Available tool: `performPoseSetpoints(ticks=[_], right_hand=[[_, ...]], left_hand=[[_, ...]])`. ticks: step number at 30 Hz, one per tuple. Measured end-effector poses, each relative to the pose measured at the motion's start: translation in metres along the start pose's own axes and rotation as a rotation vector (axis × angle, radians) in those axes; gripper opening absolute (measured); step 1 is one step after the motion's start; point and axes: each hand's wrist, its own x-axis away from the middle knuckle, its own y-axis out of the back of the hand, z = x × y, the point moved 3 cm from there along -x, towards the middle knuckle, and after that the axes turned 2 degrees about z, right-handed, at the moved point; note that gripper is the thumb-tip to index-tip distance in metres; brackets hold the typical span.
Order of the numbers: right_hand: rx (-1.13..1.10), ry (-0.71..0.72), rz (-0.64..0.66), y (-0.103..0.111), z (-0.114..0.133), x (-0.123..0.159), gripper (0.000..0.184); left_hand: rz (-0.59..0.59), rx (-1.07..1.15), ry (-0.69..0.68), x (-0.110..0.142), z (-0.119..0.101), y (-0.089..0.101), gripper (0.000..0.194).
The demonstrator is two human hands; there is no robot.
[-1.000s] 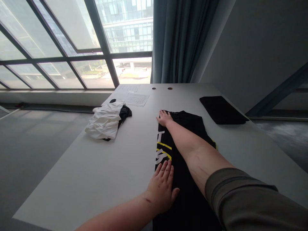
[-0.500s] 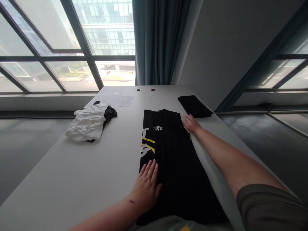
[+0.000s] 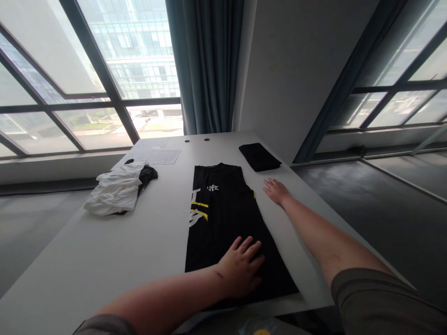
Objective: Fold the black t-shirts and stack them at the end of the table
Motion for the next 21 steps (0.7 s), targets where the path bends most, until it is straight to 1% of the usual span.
performPoseSetpoints(ticks=[2,3,4,6,8,10,12,15,18,21], right_hand=[[-0.015,0.004,0.006,0.001,0.002,0.001,0.064],[-0.021,0.006,0.008,0.001,0.002,0.002,0.064],[-0.023,0.007,0.008,0.001,0.002,0.002,0.063],[-0.019,0.01,0.01,0.0,0.001,0.002,0.063],[-0.012,0.021,0.014,0.0,0.001,0.0,0.062],[-0.031,0.064,0.02,0.001,0.004,-0.004,0.062],[-0.095,0.157,0.021,0.005,0.012,-0.009,0.061],[-0.234,0.268,0.015,0.013,0.027,-0.018,0.059],[-0.306,0.263,0.031,0.017,0.044,-0.031,0.057],[-0.308,0.256,0.06,0.017,0.064,-0.05,0.057]], left_hand=[[0.057,-0.013,-0.162,-0.034,-0.01,0.005,0.054],[0.081,-0.027,-0.214,-0.05,-0.013,0.007,0.05],[0.102,-0.043,-0.242,-0.063,-0.015,0.008,0.046],[0.131,-0.076,-0.249,-0.084,-0.015,0.01,0.04],[0.155,-0.094,-0.241,-0.095,-0.015,0.011,0.035],[0.177,-0.104,-0.252,-0.1,-0.015,0.013,0.026],[0.181,-0.108,-0.264,-0.1,-0.016,0.015,0.02],[0.152,-0.094,-0.269,-0.096,-0.015,0.02,0.018],[0.154,-0.076,-0.275,-0.092,-0.011,0.019,0.019],[0.168,-0.052,-0.288,-0.087,-0.007,0.013,0.021]])
